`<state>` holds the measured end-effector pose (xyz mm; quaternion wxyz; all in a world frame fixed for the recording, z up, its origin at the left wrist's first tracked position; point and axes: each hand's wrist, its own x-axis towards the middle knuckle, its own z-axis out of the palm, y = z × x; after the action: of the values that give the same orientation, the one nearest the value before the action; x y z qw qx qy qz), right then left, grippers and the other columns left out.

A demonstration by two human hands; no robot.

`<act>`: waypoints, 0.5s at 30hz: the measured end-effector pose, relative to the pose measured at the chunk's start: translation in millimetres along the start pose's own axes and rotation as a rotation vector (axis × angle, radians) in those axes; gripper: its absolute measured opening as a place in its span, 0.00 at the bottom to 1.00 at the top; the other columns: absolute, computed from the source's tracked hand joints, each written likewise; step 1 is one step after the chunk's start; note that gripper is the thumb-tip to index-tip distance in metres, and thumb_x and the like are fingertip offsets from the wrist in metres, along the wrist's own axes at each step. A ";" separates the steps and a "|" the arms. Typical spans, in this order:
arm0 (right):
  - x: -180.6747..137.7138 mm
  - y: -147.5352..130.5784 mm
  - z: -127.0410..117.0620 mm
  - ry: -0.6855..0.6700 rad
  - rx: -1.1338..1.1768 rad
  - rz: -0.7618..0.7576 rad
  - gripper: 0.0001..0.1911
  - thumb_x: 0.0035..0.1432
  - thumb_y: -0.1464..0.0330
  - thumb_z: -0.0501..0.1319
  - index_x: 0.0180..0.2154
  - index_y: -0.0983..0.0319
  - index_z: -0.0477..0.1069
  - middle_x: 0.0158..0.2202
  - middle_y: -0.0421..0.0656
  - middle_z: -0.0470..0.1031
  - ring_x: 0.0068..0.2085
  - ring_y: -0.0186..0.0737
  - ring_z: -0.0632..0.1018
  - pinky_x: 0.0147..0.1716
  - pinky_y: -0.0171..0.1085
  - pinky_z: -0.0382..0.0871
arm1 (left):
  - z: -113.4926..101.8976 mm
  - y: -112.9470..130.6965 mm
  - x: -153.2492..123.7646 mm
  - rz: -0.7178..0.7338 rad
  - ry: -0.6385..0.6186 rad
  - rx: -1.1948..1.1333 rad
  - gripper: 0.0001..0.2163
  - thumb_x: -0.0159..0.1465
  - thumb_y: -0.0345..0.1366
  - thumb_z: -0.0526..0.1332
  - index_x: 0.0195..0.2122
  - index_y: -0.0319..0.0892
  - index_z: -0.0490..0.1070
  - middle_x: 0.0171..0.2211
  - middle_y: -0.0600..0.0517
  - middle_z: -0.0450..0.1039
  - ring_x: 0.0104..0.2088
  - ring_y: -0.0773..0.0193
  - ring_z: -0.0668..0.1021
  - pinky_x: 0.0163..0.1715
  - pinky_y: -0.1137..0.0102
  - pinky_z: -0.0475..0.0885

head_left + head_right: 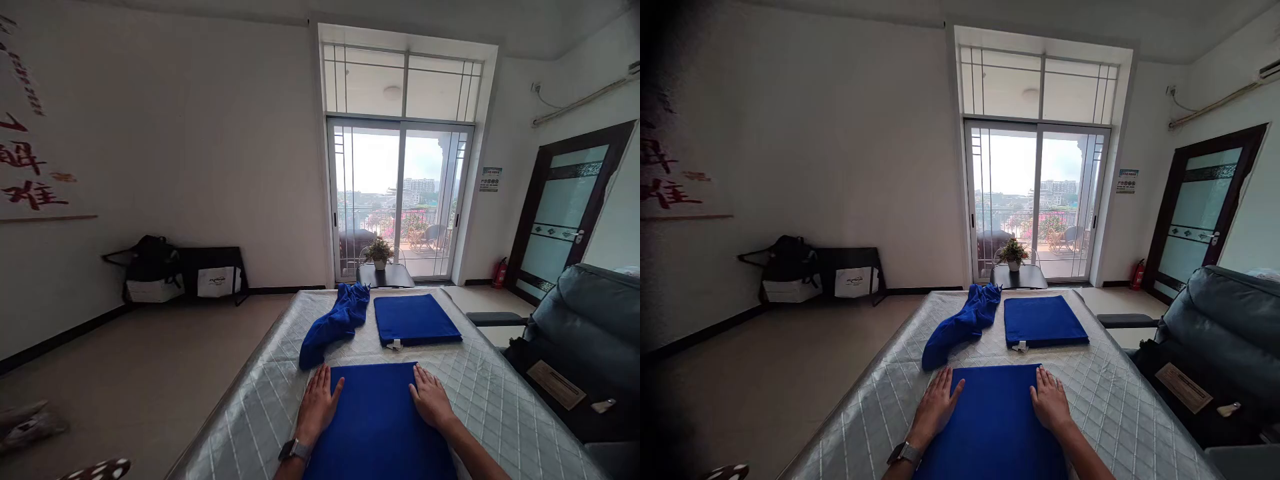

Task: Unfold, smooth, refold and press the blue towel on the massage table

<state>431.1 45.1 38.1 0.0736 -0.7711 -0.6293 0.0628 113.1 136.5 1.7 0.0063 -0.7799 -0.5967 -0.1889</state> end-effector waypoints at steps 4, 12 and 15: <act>9.8 -4.2 -2.2 0.012 0.006 0.019 0.35 0.68 0.59 0.40 0.71 0.66 0.50 0.73 0.45 0.48 0.72 0.43 0.50 0.69 0.46 0.43 | 7.0 -2.0 2.3 0.001 0.015 0.021 0.39 0.69 0.60 0.38 0.67 0.32 0.60 0.68 0.37 0.60 0.68 0.48 0.64 0.66 0.53 0.60; 9.8 -1.1 10.3 0.078 0.069 0.001 0.35 0.69 0.58 0.40 0.71 0.67 0.49 0.73 0.44 0.47 0.72 0.42 0.50 0.70 0.45 0.39 | 12.2 -6.2 3.2 0.021 -0.001 0.077 0.37 0.71 0.58 0.38 0.68 0.33 0.59 0.69 0.39 0.59 0.69 0.51 0.63 0.67 0.56 0.60; 8.6 -0.3 7.3 0.081 0.090 -0.005 0.35 0.69 0.58 0.41 0.71 0.67 0.49 0.73 0.44 0.46 0.73 0.42 0.50 0.70 0.44 0.38 | 8.8 -6.2 3.0 0.030 -0.019 0.107 0.37 0.71 0.57 0.38 0.68 0.31 0.58 0.69 0.38 0.58 0.69 0.51 0.63 0.67 0.56 0.59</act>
<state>431.1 53.8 30.9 0.1336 -0.7674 -0.6243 0.0597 110.6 143.1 -7.0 0.0454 -0.7891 -0.5942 -0.1491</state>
